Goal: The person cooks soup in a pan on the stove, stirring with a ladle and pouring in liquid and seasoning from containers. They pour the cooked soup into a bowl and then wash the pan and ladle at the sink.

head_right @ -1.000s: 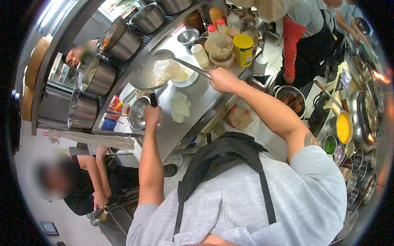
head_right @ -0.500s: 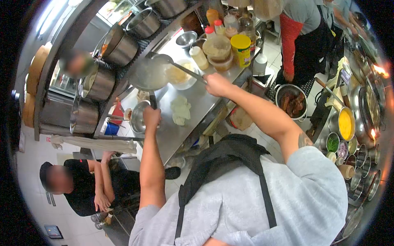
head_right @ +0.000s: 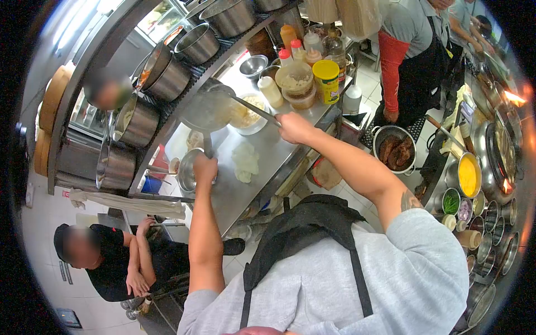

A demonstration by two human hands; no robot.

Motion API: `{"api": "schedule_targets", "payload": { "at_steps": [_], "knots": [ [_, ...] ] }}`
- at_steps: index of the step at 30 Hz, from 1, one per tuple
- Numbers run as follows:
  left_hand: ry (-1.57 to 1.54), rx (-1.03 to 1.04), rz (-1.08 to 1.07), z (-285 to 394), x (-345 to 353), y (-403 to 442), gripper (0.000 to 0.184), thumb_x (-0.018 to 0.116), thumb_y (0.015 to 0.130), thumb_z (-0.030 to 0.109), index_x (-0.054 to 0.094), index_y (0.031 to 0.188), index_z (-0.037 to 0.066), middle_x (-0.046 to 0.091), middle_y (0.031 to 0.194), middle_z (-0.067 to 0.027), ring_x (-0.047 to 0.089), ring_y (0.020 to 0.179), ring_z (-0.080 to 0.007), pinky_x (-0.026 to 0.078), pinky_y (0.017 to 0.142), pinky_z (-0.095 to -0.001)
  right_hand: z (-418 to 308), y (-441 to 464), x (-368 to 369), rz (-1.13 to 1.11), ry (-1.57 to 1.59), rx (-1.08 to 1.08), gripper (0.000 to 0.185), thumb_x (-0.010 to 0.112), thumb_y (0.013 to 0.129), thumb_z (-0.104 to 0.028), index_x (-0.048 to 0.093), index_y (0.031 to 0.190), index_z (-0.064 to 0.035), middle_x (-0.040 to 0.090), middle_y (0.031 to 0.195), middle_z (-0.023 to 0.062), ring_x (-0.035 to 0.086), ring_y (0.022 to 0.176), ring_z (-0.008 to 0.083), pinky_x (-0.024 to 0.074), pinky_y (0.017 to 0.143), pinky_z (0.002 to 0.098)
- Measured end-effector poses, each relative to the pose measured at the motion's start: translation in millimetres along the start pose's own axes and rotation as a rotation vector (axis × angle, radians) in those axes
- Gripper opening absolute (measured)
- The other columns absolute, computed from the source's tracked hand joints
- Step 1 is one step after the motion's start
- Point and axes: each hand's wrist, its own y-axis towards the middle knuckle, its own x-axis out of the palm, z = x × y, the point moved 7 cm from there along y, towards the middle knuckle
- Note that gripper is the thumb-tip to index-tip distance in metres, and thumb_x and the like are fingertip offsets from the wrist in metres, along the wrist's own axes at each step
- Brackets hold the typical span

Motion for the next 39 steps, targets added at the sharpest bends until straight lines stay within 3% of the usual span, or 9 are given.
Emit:
{"api": "schedule_targets", "payload": {
  "at_steps": [4, 10, 13, 34, 37, 39],
  "knots": [
    [-0.011, 0.001, -0.058, 2, -2, -1, 0.034, 0.06, 0.072, 0.017, 0.061, 0.096, -0.006, 0.065, 0.095, -0.0295, 0.062, 0.096, -0.0455, 0.048, 0.086, -0.0491, -5, 0, -3, 0.003, 0.021, 0.009, 0.03, 0.054, 0.077, -0.007, 0.06, 0.105, 0.0021, 0.065, 0.086, 0.0284, 0.063, 0.085, 0.0446, 0.0502, 0.079, 0.051],
    [0.025, 0.024, -0.049, 10, -17, -5, 0.032, 0.058, 0.073, 0.016, 0.062, 0.099, -0.005, 0.065, 0.099, -0.0289, 0.062, 0.097, -0.0453, 0.048, 0.087, -0.0489, 2, 20, 10, 0.075, -0.039, -0.082, 0.028, 0.053, 0.075, -0.005, 0.062, 0.101, 0.002, 0.065, 0.087, 0.0278, 0.064, 0.085, 0.0436, 0.051, 0.077, 0.0507],
    [0.05, 0.032, -0.043, 10, -16, -6, 0.033, 0.058, 0.074, 0.016, 0.062, 0.1, -0.005, 0.065, 0.098, -0.0285, 0.062, 0.097, -0.0445, 0.049, 0.086, -0.0492, -2, 19, 7, 0.021, -0.061, 0.05, 0.028, 0.053, 0.075, -0.005, 0.062, 0.1, 0.0024, 0.065, 0.089, 0.0278, 0.064, 0.085, 0.0427, 0.0512, 0.077, 0.0505],
    [-0.006, 0.127, -0.006, 25, -26, 1, 0.032, 0.059, 0.074, 0.016, 0.059, 0.095, -0.009, 0.064, 0.093, -0.0324, 0.061, 0.095, -0.0466, 0.047, 0.083, -0.0499, -2, -9, -30, -0.044, -0.318, -0.038, 0.027, 0.053, 0.076, -0.005, 0.063, 0.1, -0.0003, 0.066, 0.086, 0.026, 0.065, 0.083, 0.0424, 0.0526, 0.074, 0.0504],
    [-0.081, 0.186, 0.066, 21, -24, 5, 0.03, 0.062, 0.072, 0.017, 0.06, 0.089, -0.008, 0.065, 0.081, -0.0286, 0.066, 0.08, -0.0415, 0.051, 0.075, -0.0459, -9, -14, -35, 0.027, -0.168, -0.037, 0.028, 0.055, 0.075, -0.007, 0.063, 0.102, 0.0002, 0.066, 0.088, 0.0265, 0.064, 0.086, 0.0435, 0.0514, 0.077, 0.0504],
    [-0.179, 0.14, -0.004, 21, -23, 2, 0.028, 0.062, 0.072, 0.017, 0.061, 0.087, -0.007, 0.065, 0.071, -0.0234, 0.066, 0.067, -0.0353, 0.052, 0.066, -0.042, -11, -14, -34, 0.056, -0.106, -0.047, 0.029, 0.057, 0.076, -0.009, 0.063, 0.103, 0.0001, 0.066, 0.089, 0.0264, 0.063, 0.087, 0.0435, 0.0507, 0.079, 0.0507]
  ]
}}
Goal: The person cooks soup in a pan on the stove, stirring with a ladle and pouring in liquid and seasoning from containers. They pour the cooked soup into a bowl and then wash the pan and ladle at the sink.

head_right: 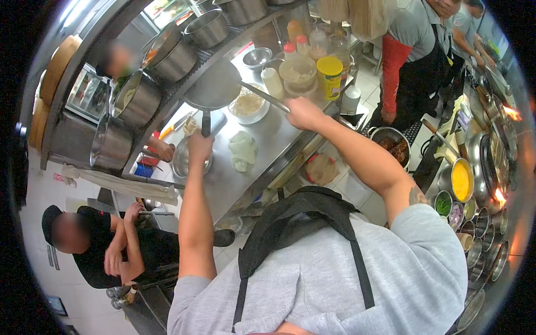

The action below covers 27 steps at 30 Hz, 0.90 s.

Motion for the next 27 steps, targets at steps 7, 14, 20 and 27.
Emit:
{"api": "schedule_targets", "payload": {
  "at_steps": [7, 14, 20, 27],
  "knots": [
    [-0.306, -0.167, -0.125, -39, 30, -9, 0.023, 0.063, 0.072, 0.018, 0.061, 0.081, -0.003, 0.062, 0.057, -0.0143, 0.064, 0.05, -0.024, 0.051, 0.053, -0.0352, -11, 18, 1, 0.025, -0.014, -0.009, 0.03, 0.06, 0.079, -0.015, 0.061, 0.106, -0.0006, 0.065, 0.092, 0.0271, 0.063, 0.09, 0.0439, 0.0503, 0.08, 0.0513],
    [-0.357, -0.161, -0.105, -36, 16, -35, 0.019, 0.066, 0.074, 0.016, 0.059, 0.075, -0.001, 0.06, 0.054, -0.0116, 0.061, 0.047, -0.0217, 0.047, 0.049, -0.0358, -28, 35, -2, -0.031, -0.122, -0.078, 0.03, 0.058, 0.078, -0.013, 0.06, 0.106, -0.0011, 0.065, 0.091, 0.0274, 0.064, 0.088, 0.0433, 0.051, 0.08, 0.0511],
    [-0.373, -0.183, -0.12, -45, 3, -41, 0.02, 0.067, 0.073, 0.017, 0.058, 0.075, -0.002, 0.06, 0.057, -0.0121, 0.061, 0.049, -0.0232, 0.047, 0.05, -0.0372, -37, 38, -5, -0.05, -0.257, -0.071, 0.028, 0.054, 0.079, -0.011, 0.061, 0.104, -0.0024, 0.066, 0.09, 0.0258, 0.064, 0.087, 0.0425, 0.0516, 0.078, 0.0508],
    [-0.632, -0.167, -0.159, -88, 6, -103, 0.018, 0.065, 0.075, 0.009, 0.055, 0.086, -0.001, 0.052, 0.057, -0.007, 0.051, 0.043, -0.0173, 0.038, 0.039, -0.0344, -62, 3, -22, -0.104, -0.443, -0.107, 0.028, 0.053, 0.079, -0.009, 0.059, 0.105, -0.0037, 0.067, 0.09, 0.0199, 0.066, 0.084, 0.0373, 0.0531, 0.071, 0.0494]
  ]
}}
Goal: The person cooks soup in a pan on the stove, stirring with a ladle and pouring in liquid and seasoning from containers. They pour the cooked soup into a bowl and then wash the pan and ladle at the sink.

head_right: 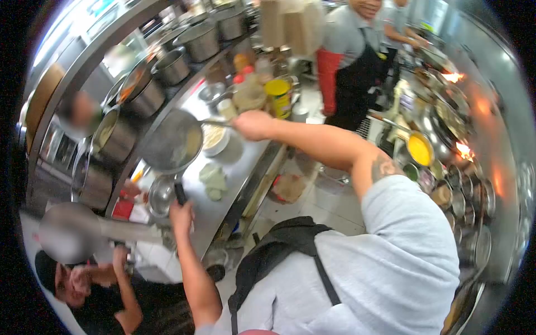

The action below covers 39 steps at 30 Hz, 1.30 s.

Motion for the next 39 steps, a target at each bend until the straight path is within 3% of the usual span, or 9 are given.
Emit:
{"api": "schedule_targets", "payload": {
  "at_steps": [8, 10, 11, 14, 19, 22, 29, 35, 39],
  "knots": [
    [-0.193, -0.019, -0.177, -5, -50, -135, 0.021, 0.067, 0.078, 0.01, 0.057, 0.091, -0.002, 0.052, 0.061, -0.0036, 0.046, 0.045, -0.012, 0.036, 0.041, -0.0297, -110, -136, -12, 0.033, -0.064, -0.059, 0.033, 0.048, 0.088, -0.012, 0.054, 0.119, -0.0049, 0.066, 0.1, 0.0155, 0.067, 0.084, 0.0335, 0.0546, 0.069, 0.0467],
    [0.199, 0.189, -0.122, -44, -75, -140, 0.028, 0.069, 0.076, 0.02, 0.056, 0.086, -0.003, 0.054, 0.063, -0.0101, 0.045, 0.049, -0.0178, 0.04, 0.05, -0.0348, -147, -188, -17, -0.154, -0.07, 0.076, 0.04, 0.049, 0.088, -0.011, 0.051, 0.127, -0.0064, 0.065, 0.109, 0.0147, 0.066, 0.093, 0.0318, 0.0557, 0.075, 0.042],
    [0.209, 0.142, -0.13, -60, -86, -151, 0.03, 0.07, 0.075, 0.021, 0.054, 0.084, -0.003, 0.052, 0.061, -0.0126, 0.051, 0.055, -0.0229, 0.042, 0.055, -0.0391, -161, -211, -13, -0.05, -0.051, 0.02, 0.043, 0.052, 0.086, -0.012, 0.051, 0.129, -0.0079, 0.065, 0.103, 0.0149, 0.066, 0.087, 0.0322, 0.0545, 0.071, 0.0426],
    [0.126, -0.007, -0.195, -76, -123, -194, 0.027, 0.068, 0.074, 0.023, 0.055, 0.082, 0.0, 0.053, 0.059, -0.0086, 0.052, 0.051, -0.0214, 0.044, 0.055, -0.0357, -228, -245, -25, -0.2, -0.137, 0.135, 0.055, 0.06, 0.08, -0.011, 0.046, 0.133, -0.0085, 0.063, 0.094, 0.0139, 0.064, 0.082, 0.0337, 0.0514, 0.068, 0.0448],
    [0.213, 0.143, -0.253, -93, -161, -244, 0.029, 0.069, 0.074, 0.022, 0.054, 0.082, -0.001, 0.057, 0.065, -0.0178, 0.058, 0.063, -0.0348, 0.045, 0.061, -0.043, -284, -252, 2, -0.027, -0.108, 0.222, 0.048, 0.056, 0.084, -0.013, 0.046, 0.13, -0.0061, 0.063, 0.091, 0.0188, 0.064, 0.081, 0.037, 0.0524, 0.072, 0.0457],
    [0.197, 0.123, -0.293, -114, -167, -269, 0.028, 0.068, 0.074, 0.022, 0.053, 0.081, -0.001, 0.058, 0.065, -0.0182, 0.059, 0.064, -0.036, 0.046, 0.062, -0.0431, -310, -286, 28, 0.078, -0.018, 0.213, 0.044, 0.054, 0.087, -0.014, 0.044, 0.129, -0.0054, 0.062, 0.088, 0.0197, 0.063, 0.078, 0.0381, 0.0519, 0.07, 0.0473],
    [0.2, 0.106, -0.293, -131, -183, -317, 0.027, 0.067, 0.075, 0.02, 0.053, 0.082, -0.002, 0.06, 0.066, -0.0204, 0.062, 0.068, -0.0404, 0.047, 0.063, -0.046, -394, -395, -9, -0.179, 0.066, 0.289, 0.045, 0.057, 0.086, -0.015, 0.047, 0.129, -0.0042, 0.062, 0.088, 0.0212, 0.062, 0.076, 0.0413, 0.0507, 0.069, 0.0499],
    [0.29, 0.201, -0.296, -125, -207, -363, 0.026, 0.064, 0.074, 0.018, 0.055, 0.087, -0.002, 0.061, 0.069, -0.024, 0.062, 0.073, -0.0436, 0.048, 0.068, -0.0488, -377, -389, 8, -0.033, -0.016, 0.379, 0.043, 0.053, 0.089, -0.015, 0.043, 0.13, -0.0066, 0.062, 0.088, 0.0212, 0.063, 0.077, 0.04, 0.0508, 0.07, 0.0501],
    [0.376, 0.134, -0.37, -150, -210, -372, 0.028, 0.062, 0.075, 0.018, 0.057, 0.094, -0.002, 0.063, 0.076, -0.0262, 0.062, 0.08, -0.0447, 0.048, 0.071, -0.05, -423, -435, 31, -0.312, 0.378, 0.644, 0.034, 0.056, 0.088, -0.018, 0.055, 0.116, 0.0006, 0.065, 0.094, 0.024, 0.063, 0.087, 0.0433, 0.0502, 0.075, 0.0477]
  ]
}}
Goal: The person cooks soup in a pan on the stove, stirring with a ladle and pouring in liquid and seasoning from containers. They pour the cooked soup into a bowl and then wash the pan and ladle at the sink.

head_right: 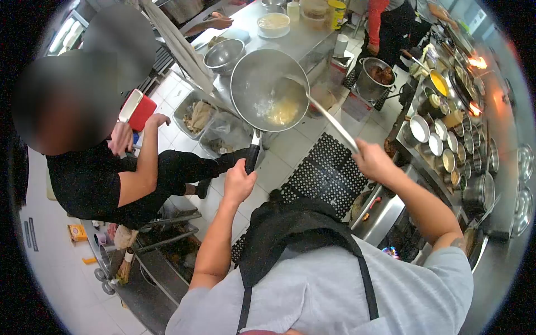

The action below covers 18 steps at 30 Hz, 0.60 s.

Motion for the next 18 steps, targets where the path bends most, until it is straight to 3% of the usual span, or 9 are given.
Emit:
{"api": "schedule_targets", "payload": {
  "at_steps": [1, 2, 4, 7, 8, 10, 12, 14, 18],
  "knots": [
    [0.0, 0.017, 0.004, -4, 3, -1, 0.028, 0.062, 0.075, 0.018, 0.057, 0.093, -0.002, 0.063, 0.077, -0.0268, 0.062, 0.081, -0.045, 0.048, 0.072, -0.0507, 3, -10, 18, 0.011, 0.146, -0.026, 0.032, 0.057, 0.086, -0.019, 0.057, 0.108, 0.0046, 0.065, 0.096, 0.0261, 0.063, 0.09, 0.0447, 0.0497, 0.077, 0.0465],
    [0.0, 0.031, 0.005, -9, 7, -2, 0.028, 0.062, 0.075, 0.019, 0.057, 0.092, -0.002, 0.063, 0.079, -0.0274, 0.062, 0.082, -0.0452, 0.048, 0.073, -0.0514, -10, -25, 26, -0.019, 0.203, -0.035, 0.027, 0.057, 0.088, -0.019, 0.059, 0.103, 0.0034, 0.066, 0.085, 0.0207, 0.065, 0.072, 0.0353, 0.0512, 0.066, 0.0411],
    [0.026, 0.06, -0.009, -24, 15, -2, 0.028, 0.062, 0.075, 0.02, 0.057, 0.091, -0.003, 0.063, 0.081, -0.0283, 0.061, 0.085, -0.0457, 0.047, 0.075, -0.0525, -13, -40, 65, -0.241, 0.683, 0.199, 0.019, 0.058, 0.089, -0.018, 0.061, 0.095, -0.0004, 0.06, 0.07, 0.0084, 0.056, 0.052, 0.02, 0.0453, 0.049, 0.0327],
    [0.07, 0.063, -0.078, -59, 25, -2, 0.03, 0.062, 0.074, 0.021, 0.057, 0.092, -0.002, 0.063, 0.085, -0.0286, 0.061, 0.087, -0.0466, 0.047, 0.077, -0.0534, -55, -69, 88, -0.34, 1.203, 0.462, 0.013, 0.058, 0.091, -0.018, 0.061, 0.093, -0.0056, 0.048, 0.063, -0.002, 0.042, 0.044, 0.0076, 0.0337, 0.039, 0.0254],
    [0.063, 0.136, -0.054, -66, 25, -5, 0.029, 0.06, 0.074, 0.02, 0.058, 0.092, -0.003, 0.064, 0.087, -0.0281, 0.061, 0.087, -0.0468, 0.048, 0.078, -0.0533, -57, -71, 103, -0.392, 1.254, 0.441, 0.013, 0.057, 0.092, -0.018, 0.061, 0.097, -0.0068, 0.045, 0.061, -0.0031, 0.039, 0.043, 0.0075, 0.0309, 0.037, 0.0254],
    [0.087, 0.059, -0.105, -80, 15, -16, 0.024, 0.057, 0.075, 0.016, 0.06, 0.09, -0.001, 0.064, 0.089, -0.0277, 0.062, 0.089, -0.0462, 0.048, 0.079, -0.0536, -78, -79, 125, -0.472, 1.43, 0.568, 0.019, 0.055, 0.094, -0.02, 0.061, 0.106, -0.0068, 0.041, 0.06, -0.0048, 0.035, 0.042, 0.0053, 0.0281, 0.035, 0.0222],
    [0.081, 0.085, -0.152, -101, 12, -26, 0.034, 0.066, 0.075, 0.025, 0.057, 0.094, -0.002, 0.063, 0.093, -0.0271, 0.061, 0.09, -0.0438, 0.049, 0.079, -0.0498, -89, -77, 152, -0.604, 1.688, 0.601, 0.023, 0.053, 0.095, -0.02, 0.057, 0.114, -0.0073, 0.038, 0.059, -0.0054, 0.029, 0.04, 0.0042, 0.022, 0.033, 0.02],
    [-0.024, 0.107, -0.149, -111, -1, -40, 0.034, 0.066, 0.073, 0.024, 0.056, 0.092, -0.002, 0.062, 0.088, -0.0271, 0.062, 0.088, -0.0433, 0.048, 0.077, -0.0494, -97, -74, 167, -0.666, 1.863, 0.606, 0.026, 0.05, 0.096, -0.019, 0.054, 0.118, -0.0049, 0.04, 0.06, -0.0042, 0.032, 0.039, 0.0029, 0.0273, 0.031, 0.0196],
    [-0.151, 0.048, -0.23, -145, -20, -71, 0.031, 0.065, 0.072, 0.025, 0.057, 0.087, -0.002, 0.062, 0.082, -0.0247, 0.062, 0.081, -0.0409, 0.047, 0.072, -0.047, -138, -77, 177, -0.648, 1.833, 0.507, 0.027, 0.051, 0.096, -0.018, 0.055, 0.119, -0.0047, 0.04, 0.059, -0.0043, 0.032, 0.038, 0.0027, 0.0271, 0.03, 0.018]
  ]
}}
